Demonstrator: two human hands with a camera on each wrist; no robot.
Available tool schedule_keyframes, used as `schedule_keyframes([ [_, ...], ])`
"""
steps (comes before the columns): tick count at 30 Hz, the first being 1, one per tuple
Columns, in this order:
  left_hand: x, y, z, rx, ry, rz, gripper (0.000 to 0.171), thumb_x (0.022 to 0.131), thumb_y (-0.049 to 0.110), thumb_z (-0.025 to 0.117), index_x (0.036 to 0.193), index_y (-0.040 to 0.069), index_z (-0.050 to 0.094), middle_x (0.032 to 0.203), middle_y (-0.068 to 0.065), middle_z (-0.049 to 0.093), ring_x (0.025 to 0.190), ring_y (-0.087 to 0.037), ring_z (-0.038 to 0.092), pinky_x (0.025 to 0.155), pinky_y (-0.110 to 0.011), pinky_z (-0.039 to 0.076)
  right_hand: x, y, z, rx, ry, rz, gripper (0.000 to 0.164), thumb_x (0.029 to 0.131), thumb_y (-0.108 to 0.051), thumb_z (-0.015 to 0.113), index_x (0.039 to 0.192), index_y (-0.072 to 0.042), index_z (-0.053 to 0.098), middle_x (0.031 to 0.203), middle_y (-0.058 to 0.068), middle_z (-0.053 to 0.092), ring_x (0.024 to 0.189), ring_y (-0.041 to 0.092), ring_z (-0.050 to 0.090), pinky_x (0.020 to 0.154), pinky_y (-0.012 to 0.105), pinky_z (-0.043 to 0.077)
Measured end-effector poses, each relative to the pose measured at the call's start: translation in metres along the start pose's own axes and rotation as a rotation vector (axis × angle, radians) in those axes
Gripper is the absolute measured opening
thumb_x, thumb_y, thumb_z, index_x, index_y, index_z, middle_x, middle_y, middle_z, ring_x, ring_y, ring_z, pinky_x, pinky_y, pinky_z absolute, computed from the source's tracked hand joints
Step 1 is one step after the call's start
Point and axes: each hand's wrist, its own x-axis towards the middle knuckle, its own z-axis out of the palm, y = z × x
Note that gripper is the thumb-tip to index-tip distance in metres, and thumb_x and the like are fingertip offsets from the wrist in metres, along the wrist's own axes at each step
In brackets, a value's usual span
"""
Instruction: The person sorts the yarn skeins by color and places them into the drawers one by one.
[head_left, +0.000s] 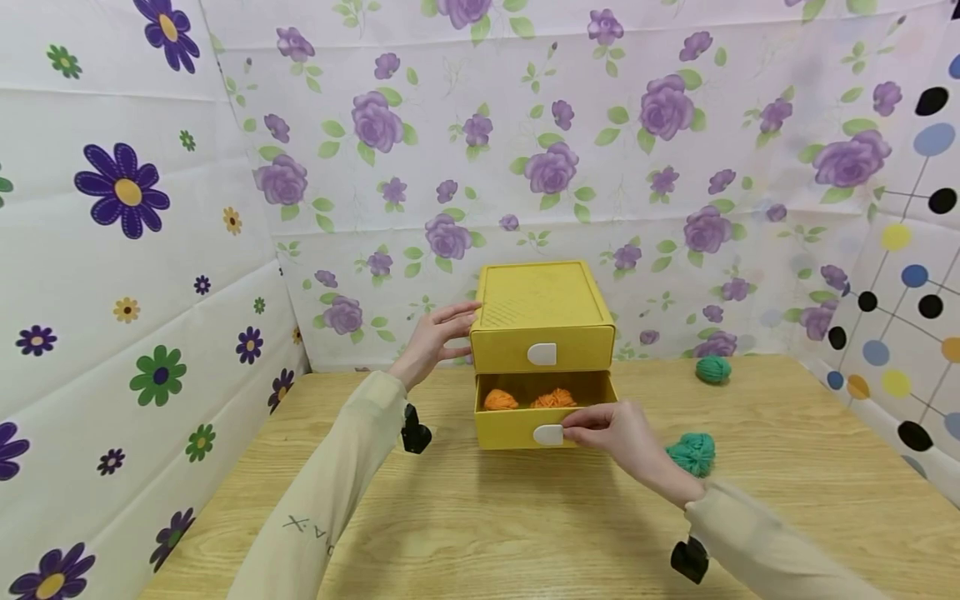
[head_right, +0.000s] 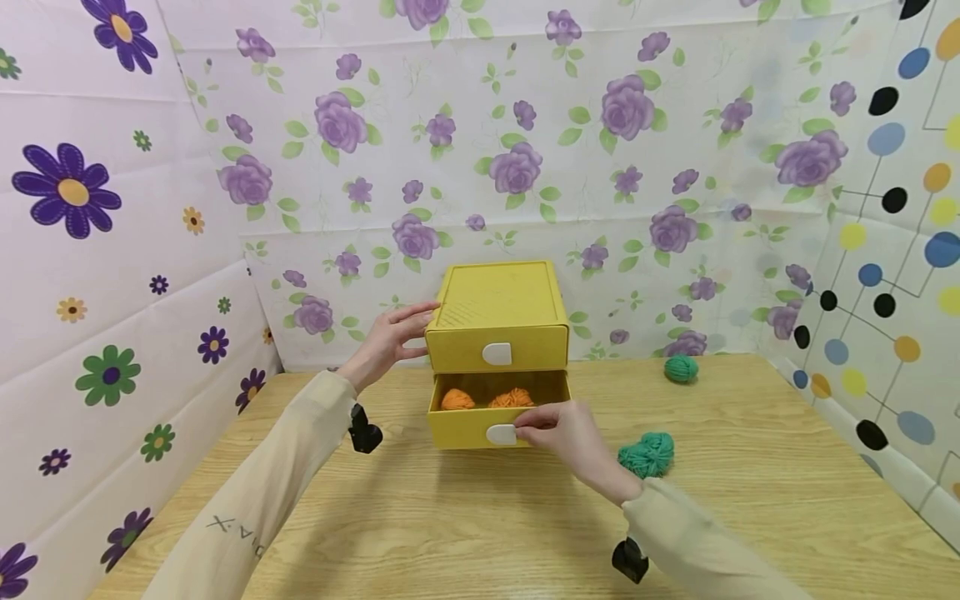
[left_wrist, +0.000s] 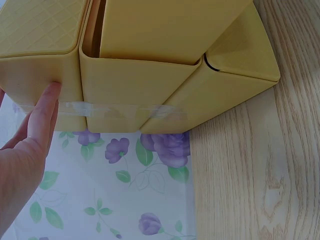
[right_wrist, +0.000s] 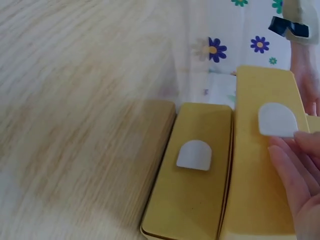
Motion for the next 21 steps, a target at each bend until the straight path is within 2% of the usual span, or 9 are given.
schedule_keyframes([
  [5,0.000,0.001,-0.001,-0.004,-0.016,-0.005,0.043,0.091,0.017,0.057,0.132,0.006,0.048,0.128,-0.011,0.047,0.104,-0.031,0.049,0.082,-0.043,0.046,-0.002,-0.007,0.004,-0.005,0.048,0.009,0.009,0.080,-0.004,0.068,0.087,-0.001,0.072,0.082,0.008,0.067,0.073,0.028,0.063,0.062,0.027,0.052],
  [10,0.000,0.000,-0.001,-0.008,0.001,-0.005,0.041,0.090,0.019,0.059,0.130,0.010,0.052,0.126,-0.008,0.049,0.102,-0.028,0.051,0.080,-0.041,0.047,-0.005,-0.028,0.006,-0.027,0.062,0.010,0.008,0.081,0.004,0.065,0.087,0.006,0.069,0.083,0.017,0.065,0.074,0.034,0.062,0.062,0.027,0.052],
  [13,-0.001,0.001,0.000,0.000,0.010,0.004,0.040,0.090,0.019,0.059,0.128,0.010,0.053,0.124,-0.007,0.050,0.100,-0.027,0.052,0.079,-0.041,0.048,-0.006,-0.032,0.006,-0.034,0.062,0.005,0.009,0.081,0.005,0.064,0.088,0.007,0.069,0.084,0.018,0.065,0.075,0.034,0.062,0.062,0.026,0.052],
  [21,-0.001,-0.001,0.001,-0.001,0.024,0.011,0.038,0.089,0.019,0.061,0.126,0.011,0.056,0.122,-0.007,0.053,0.099,-0.027,0.054,0.078,-0.041,0.048,0.008,0.002,0.007,-0.023,0.079,0.050,0.010,0.081,-0.008,0.068,0.088,-0.003,0.072,0.085,0.007,0.066,0.075,0.019,0.063,0.064,0.027,0.051],
])
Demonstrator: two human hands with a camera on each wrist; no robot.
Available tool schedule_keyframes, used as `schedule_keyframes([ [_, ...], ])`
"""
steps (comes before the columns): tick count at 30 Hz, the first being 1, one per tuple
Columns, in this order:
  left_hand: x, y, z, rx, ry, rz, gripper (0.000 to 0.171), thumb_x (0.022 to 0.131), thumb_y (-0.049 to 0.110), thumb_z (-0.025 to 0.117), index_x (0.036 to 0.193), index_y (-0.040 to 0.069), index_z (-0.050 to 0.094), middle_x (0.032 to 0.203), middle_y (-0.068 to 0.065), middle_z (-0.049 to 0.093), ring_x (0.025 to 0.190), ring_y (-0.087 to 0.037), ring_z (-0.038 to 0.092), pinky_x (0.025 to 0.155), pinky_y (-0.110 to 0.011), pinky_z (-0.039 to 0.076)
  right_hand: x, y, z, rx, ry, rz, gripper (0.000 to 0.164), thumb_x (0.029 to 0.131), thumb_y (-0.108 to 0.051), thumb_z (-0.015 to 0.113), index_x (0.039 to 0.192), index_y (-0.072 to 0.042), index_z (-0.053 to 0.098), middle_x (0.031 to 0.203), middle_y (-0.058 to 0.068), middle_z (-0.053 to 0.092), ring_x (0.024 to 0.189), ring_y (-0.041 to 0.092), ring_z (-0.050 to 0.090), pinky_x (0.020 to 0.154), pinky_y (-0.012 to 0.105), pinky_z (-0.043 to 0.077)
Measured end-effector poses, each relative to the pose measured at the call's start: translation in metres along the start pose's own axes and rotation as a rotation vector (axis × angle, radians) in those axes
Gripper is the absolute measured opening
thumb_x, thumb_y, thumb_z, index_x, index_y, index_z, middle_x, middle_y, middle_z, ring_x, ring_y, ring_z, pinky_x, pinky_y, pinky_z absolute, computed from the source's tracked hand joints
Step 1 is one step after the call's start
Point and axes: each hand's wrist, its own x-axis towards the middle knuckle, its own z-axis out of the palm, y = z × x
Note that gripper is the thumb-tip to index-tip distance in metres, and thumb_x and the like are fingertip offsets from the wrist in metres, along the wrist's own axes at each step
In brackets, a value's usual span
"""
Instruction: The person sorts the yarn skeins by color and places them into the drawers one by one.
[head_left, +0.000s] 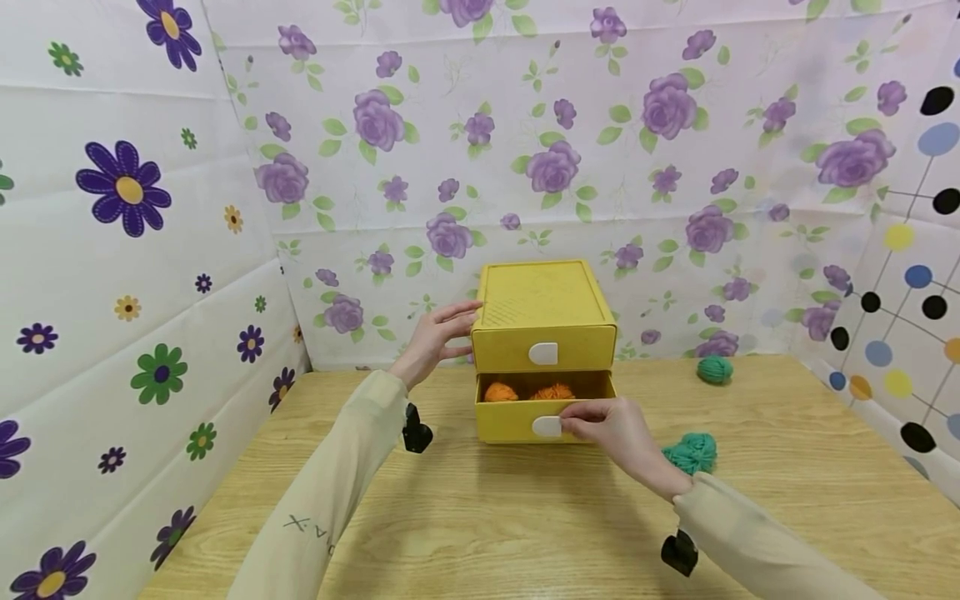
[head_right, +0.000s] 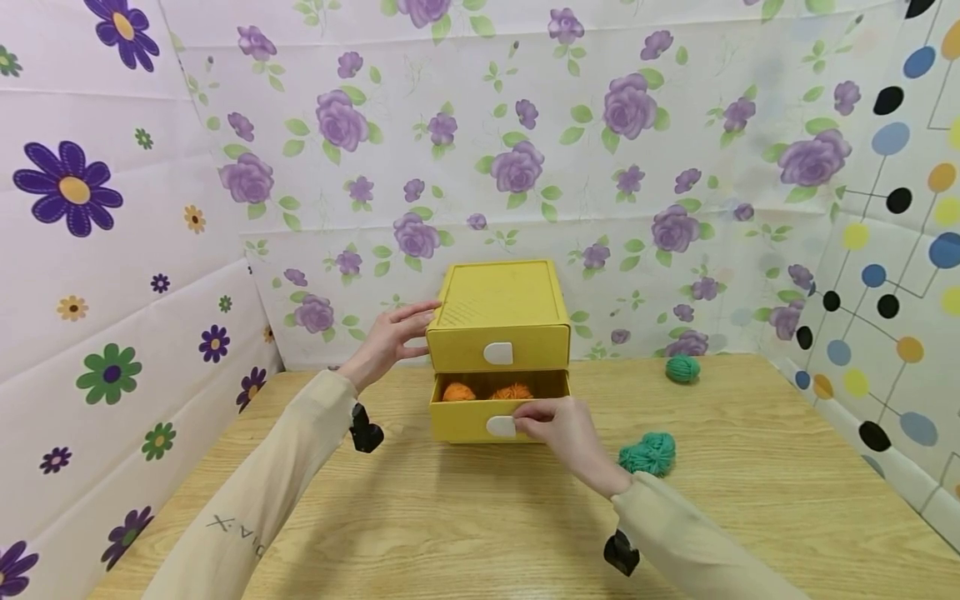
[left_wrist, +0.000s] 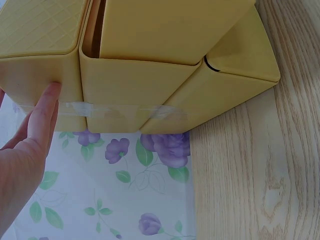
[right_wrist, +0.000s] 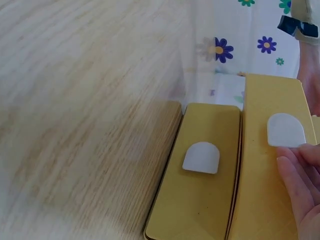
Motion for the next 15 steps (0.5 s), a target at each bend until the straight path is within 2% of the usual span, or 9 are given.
schedule_keyframes([
  [5,0.000,-0.001,-0.001,-0.001,-0.003,0.000,0.038,0.089,0.019,0.061,0.125,0.012,0.056,0.122,-0.006,0.052,0.099,-0.027,0.053,0.078,-0.041,0.048,0.009,0.006,0.001,-0.003,0.019,0.019,0.009,0.081,-0.009,0.068,0.087,-0.004,0.072,0.083,0.004,0.067,0.075,0.017,0.063,0.065,0.028,0.051],
  [15,0.001,0.000,-0.001,-0.001,-0.003,-0.006,0.036,0.090,0.017,0.058,0.125,0.012,0.056,0.123,-0.004,0.051,0.101,-0.028,0.052,0.078,-0.040,0.048,0.024,0.012,0.001,-0.068,0.048,0.004,0.009,0.082,-0.012,0.068,0.086,-0.007,0.073,0.078,0.001,0.067,0.073,0.013,0.062,0.064,0.028,0.050],
])
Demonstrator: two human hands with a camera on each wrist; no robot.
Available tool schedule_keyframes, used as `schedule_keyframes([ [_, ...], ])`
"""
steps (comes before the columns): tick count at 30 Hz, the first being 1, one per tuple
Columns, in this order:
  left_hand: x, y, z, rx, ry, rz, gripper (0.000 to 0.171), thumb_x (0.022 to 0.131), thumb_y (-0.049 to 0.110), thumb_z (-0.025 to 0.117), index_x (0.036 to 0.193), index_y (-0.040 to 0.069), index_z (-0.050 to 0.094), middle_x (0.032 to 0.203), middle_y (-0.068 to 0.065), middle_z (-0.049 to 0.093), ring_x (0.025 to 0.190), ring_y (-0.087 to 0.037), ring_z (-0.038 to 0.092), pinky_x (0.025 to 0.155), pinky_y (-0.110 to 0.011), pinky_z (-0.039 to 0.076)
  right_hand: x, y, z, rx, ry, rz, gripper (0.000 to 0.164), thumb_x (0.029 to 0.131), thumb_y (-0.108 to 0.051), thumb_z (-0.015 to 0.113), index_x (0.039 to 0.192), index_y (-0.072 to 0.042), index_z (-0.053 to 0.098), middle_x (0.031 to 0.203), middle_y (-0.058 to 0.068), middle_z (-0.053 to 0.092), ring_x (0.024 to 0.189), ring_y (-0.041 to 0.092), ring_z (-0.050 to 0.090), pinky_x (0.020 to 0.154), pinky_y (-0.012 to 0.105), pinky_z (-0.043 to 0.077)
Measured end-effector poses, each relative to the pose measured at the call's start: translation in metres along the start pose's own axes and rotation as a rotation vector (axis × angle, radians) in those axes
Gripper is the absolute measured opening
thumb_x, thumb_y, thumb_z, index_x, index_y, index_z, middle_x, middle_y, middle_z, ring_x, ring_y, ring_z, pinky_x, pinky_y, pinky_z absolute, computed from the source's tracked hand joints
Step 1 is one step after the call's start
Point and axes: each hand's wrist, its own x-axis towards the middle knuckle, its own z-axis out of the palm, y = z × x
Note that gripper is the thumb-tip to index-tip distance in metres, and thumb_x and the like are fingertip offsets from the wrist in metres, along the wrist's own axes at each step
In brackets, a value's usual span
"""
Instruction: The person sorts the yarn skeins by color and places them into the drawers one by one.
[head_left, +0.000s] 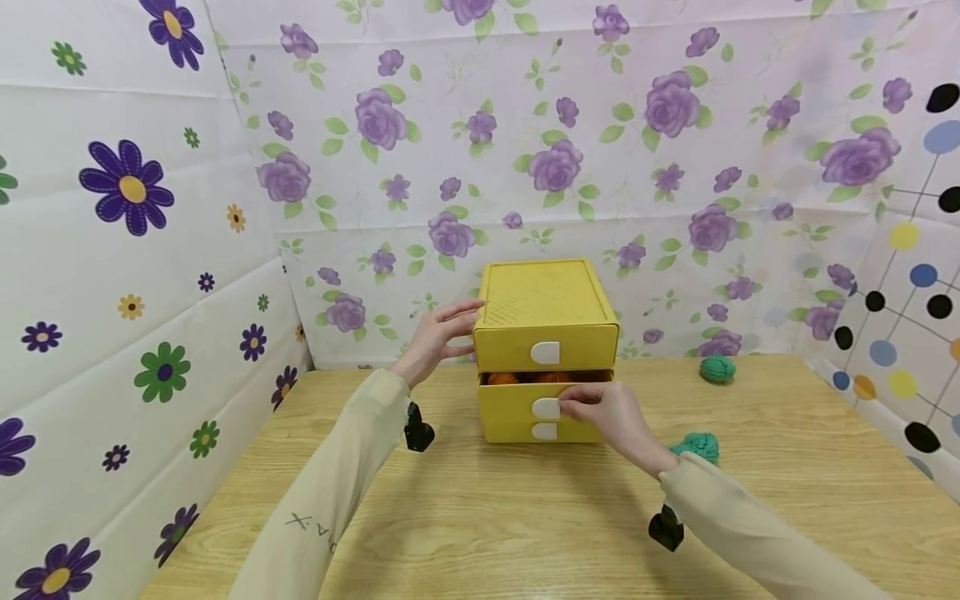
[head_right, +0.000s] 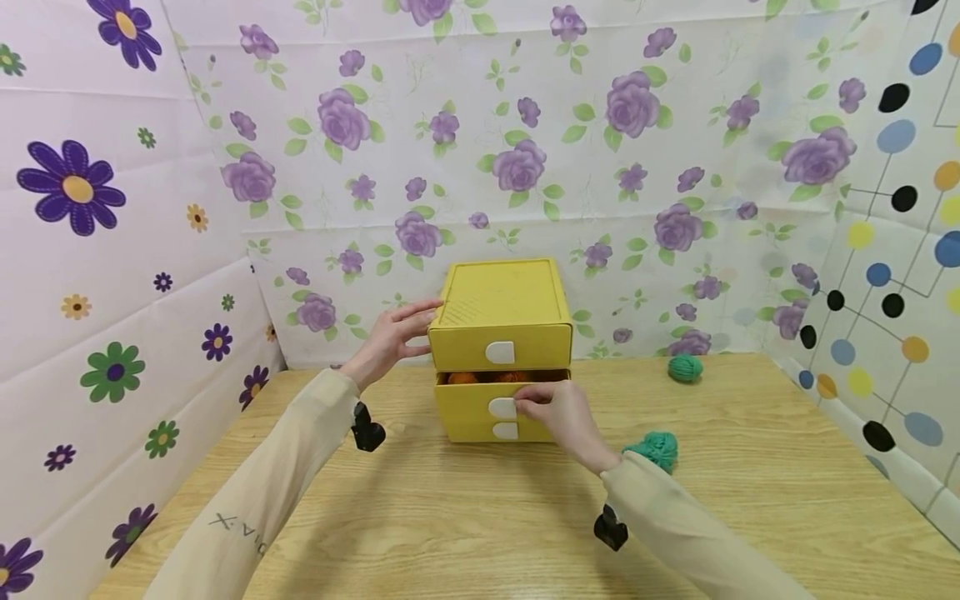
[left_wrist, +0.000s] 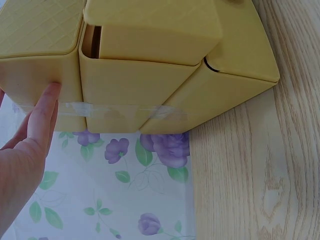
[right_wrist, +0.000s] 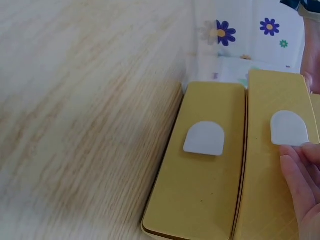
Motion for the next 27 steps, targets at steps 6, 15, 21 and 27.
schedule_keyframes([
  [6,0.000,0.000,0.000,0.005,0.006,-0.002,0.035,0.090,0.019,0.059,0.125,0.012,0.057,0.123,-0.004,0.051,0.101,-0.028,0.052,0.078,-0.040,0.048,0.008,0.004,0.000,0.017,-0.001,0.011,0.009,0.083,-0.012,0.067,0.087,-0.006,0.073,0.079,0.001,0.067,0.074,0.014,0.062,0.066,0.029,0.051],
  [15,0.001,0.000,0.000,-0.014,0.002,-0.007,0.037,0.089,0.019,0.060,0.125,0.012,0.056,0.123,-0.005,0.051,0.099,-0.027,0.052,0.079,-0.040,0.048,0.017,0.009,0.002,0.008,0.028,0.012,0.009,0.083,-0.012,0.067,0.086,-0.005,0.072,0.077,0.002,0.067,0.073,0.015,0.062,0.064,0.028,0.051],
  [21,0.000,-0.001,0.000,-0.006,0.001,-0.007,0.036,0.090,0.019,0.060,0.125,0.012,0.056,0.123,-0.004,0.051,0.100,-0.027,0.052,0.079,-0.040,0.048,0.021,0.010,0.004,-0.010,0.050,0.003,0.009,0.082,-0.011,0.068,0.085,-0.004,0.072,0.077,0.003,0.067,0.071,0.016,0.062,0.062,0.027,0.051],
  [27,0.000,-0.002,0.000,-0.003,0.006,-0.003,0.037,0.089,0.020,0.060,0.125,0.013,0.056,0.123,-0.004,0.051,0.100,-0.027,0.052,0.079,-0.040,0.048,0.020,0.011,0.003,0.005,0.043,0.002,0.009,0.082,-0.010,0.068,0.086,-0.003,0.072,0.078,0.003,0.067,0.072,0.016,0.062,0.062,0.027,0.051],
])
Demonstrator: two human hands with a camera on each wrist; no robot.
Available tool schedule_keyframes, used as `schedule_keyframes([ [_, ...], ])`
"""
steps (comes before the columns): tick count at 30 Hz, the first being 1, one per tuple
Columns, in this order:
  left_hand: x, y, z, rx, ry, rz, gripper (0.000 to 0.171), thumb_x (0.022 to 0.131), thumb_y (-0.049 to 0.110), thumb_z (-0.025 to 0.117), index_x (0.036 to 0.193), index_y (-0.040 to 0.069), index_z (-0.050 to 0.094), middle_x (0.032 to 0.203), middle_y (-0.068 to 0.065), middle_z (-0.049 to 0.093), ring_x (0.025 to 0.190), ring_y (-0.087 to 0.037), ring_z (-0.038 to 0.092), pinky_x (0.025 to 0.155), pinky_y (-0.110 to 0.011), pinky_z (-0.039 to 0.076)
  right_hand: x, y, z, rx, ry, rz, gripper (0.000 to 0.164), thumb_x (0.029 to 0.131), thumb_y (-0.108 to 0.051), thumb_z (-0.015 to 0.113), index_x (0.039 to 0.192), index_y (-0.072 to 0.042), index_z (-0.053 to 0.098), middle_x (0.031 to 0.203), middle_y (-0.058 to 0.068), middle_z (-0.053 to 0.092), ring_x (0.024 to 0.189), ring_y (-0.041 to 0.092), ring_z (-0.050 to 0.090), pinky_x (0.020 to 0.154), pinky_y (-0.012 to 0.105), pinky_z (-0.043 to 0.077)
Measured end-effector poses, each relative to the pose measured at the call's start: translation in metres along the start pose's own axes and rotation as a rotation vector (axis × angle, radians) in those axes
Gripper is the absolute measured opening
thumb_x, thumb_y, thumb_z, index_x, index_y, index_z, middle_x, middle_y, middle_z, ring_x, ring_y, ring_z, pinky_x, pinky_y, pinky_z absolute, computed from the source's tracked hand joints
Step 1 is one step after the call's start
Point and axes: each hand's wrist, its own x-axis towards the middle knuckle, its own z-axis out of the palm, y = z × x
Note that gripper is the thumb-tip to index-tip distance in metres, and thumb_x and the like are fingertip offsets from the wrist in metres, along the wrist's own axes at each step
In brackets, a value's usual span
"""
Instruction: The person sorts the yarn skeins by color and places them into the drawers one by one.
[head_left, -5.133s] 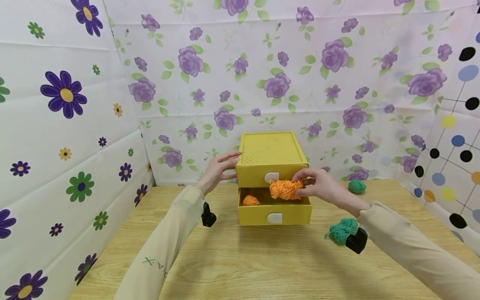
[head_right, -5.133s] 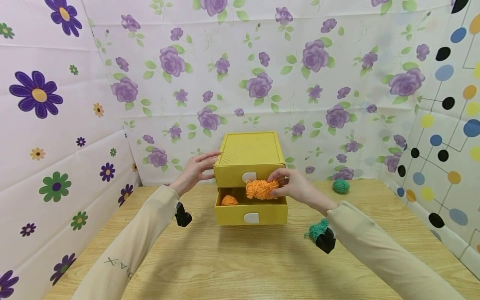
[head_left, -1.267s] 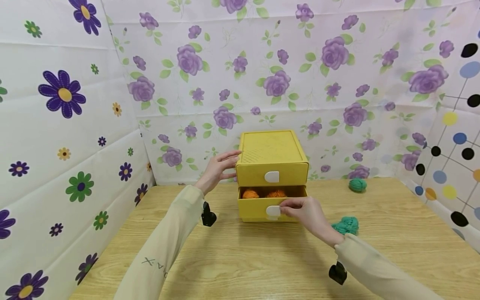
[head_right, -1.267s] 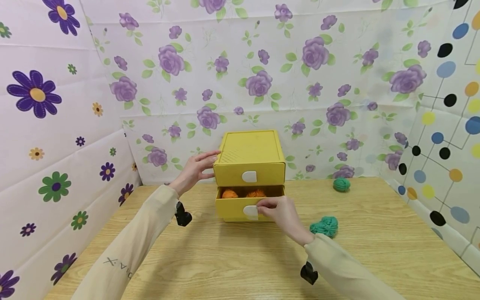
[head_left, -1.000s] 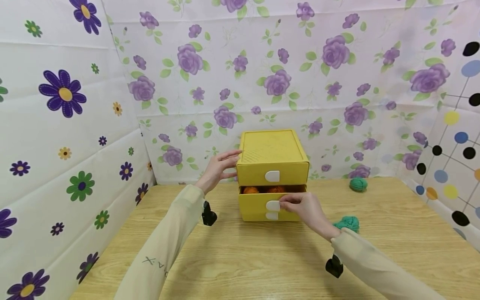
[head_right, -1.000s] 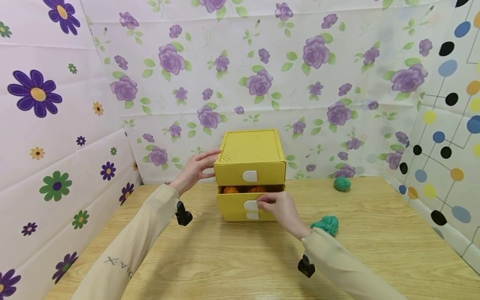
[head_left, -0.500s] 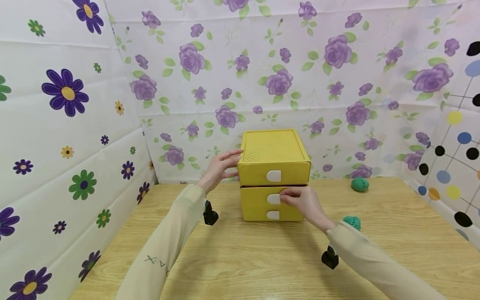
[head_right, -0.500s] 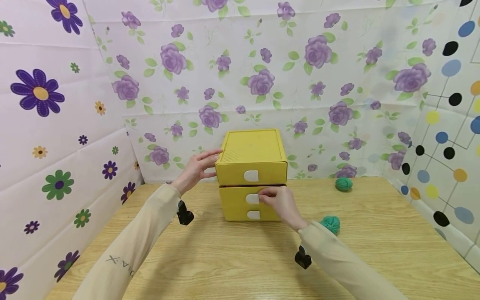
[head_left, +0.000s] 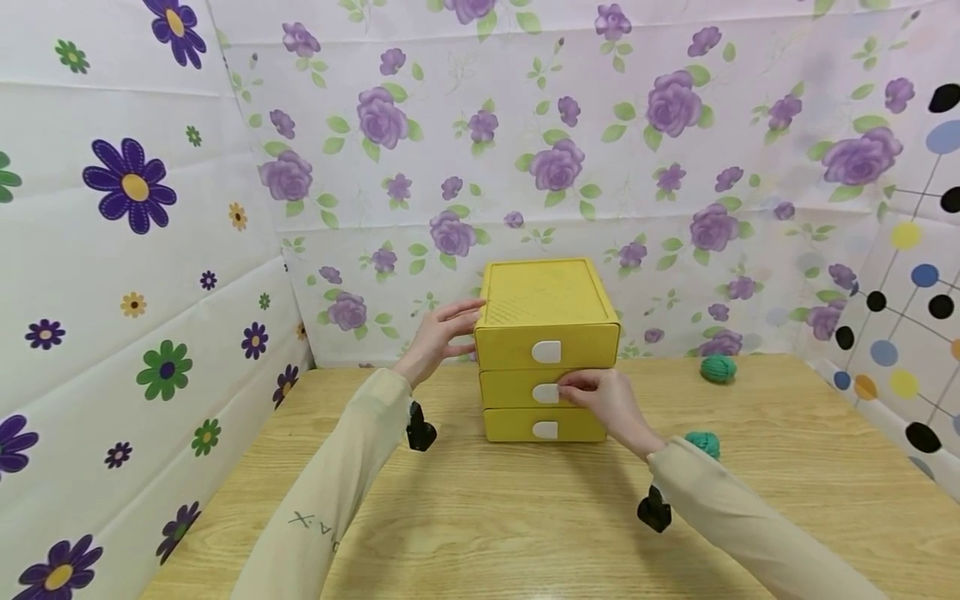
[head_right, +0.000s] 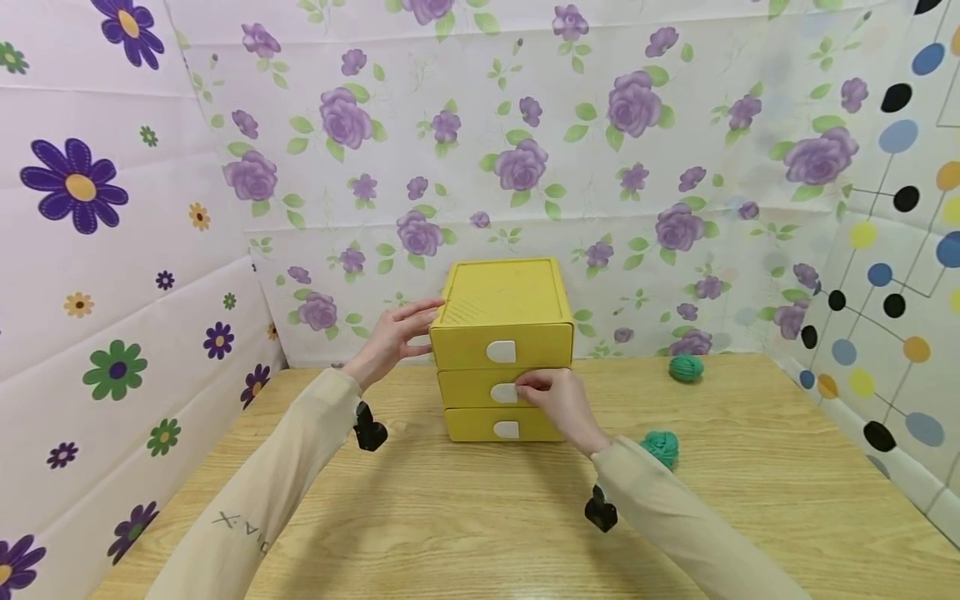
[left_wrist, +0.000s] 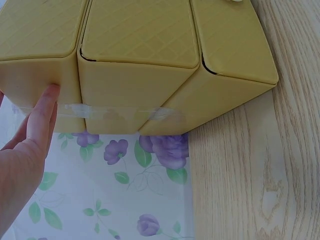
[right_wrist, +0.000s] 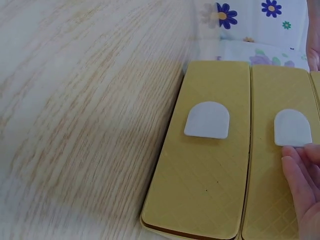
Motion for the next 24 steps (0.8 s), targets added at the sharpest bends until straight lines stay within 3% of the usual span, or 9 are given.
schedule_keyframes([
  [9,-0.001,0.000,0.000,0.005,-0.010,0.010,0.038,0.090,0.020,0.059,0.127,0.011,0.054,0.124,-0.004,0.050,0.100,-0.027,0.051,0.079,-0.040,0.048,-0.007,0.003,-0.004,0.066,-0.009,-0.004,0.014,0.081,-0.009,0.069,0.093,-0.002,0.071,0.086,0.007,0.067,0.077,0.019,0.063,0.066,0.028,0.051],
  [19,-0.001,0.001,0.000,0.005,0.001,0.012,0.037,0.090,0.019,0.059,0.126,0.011,0.055,0.122,-0.005,0.052,0.098,-0.026,0.053,0.078,-0.041,0.048,-0.020,0.022,0.003,0.109,-0.042,0.141,0.013,0.080,-0.006,0.069,0.090,0.003,0.070,0.082,0.010,0.067,0.076,0.025,0.063,0.065,0.033,0.052],
  [24,-0.001,0.001,0.000,-0.002,-0.003,0.016,0.037,0.090,0.019,0.059,0.126,0.011,0.055,0.123,-0.005,0.051,0.098,-0.026,0.053,0.079,-0.041,0.048,-0.024,0.028,0.011,0.052,-0.031,0.143,0.011,0.078,-0.005,0.071,0.087,0.001,0.072,0.080,0.007,0.067,0.073,0.019,0.062,0.062,0.030,0.051],
])
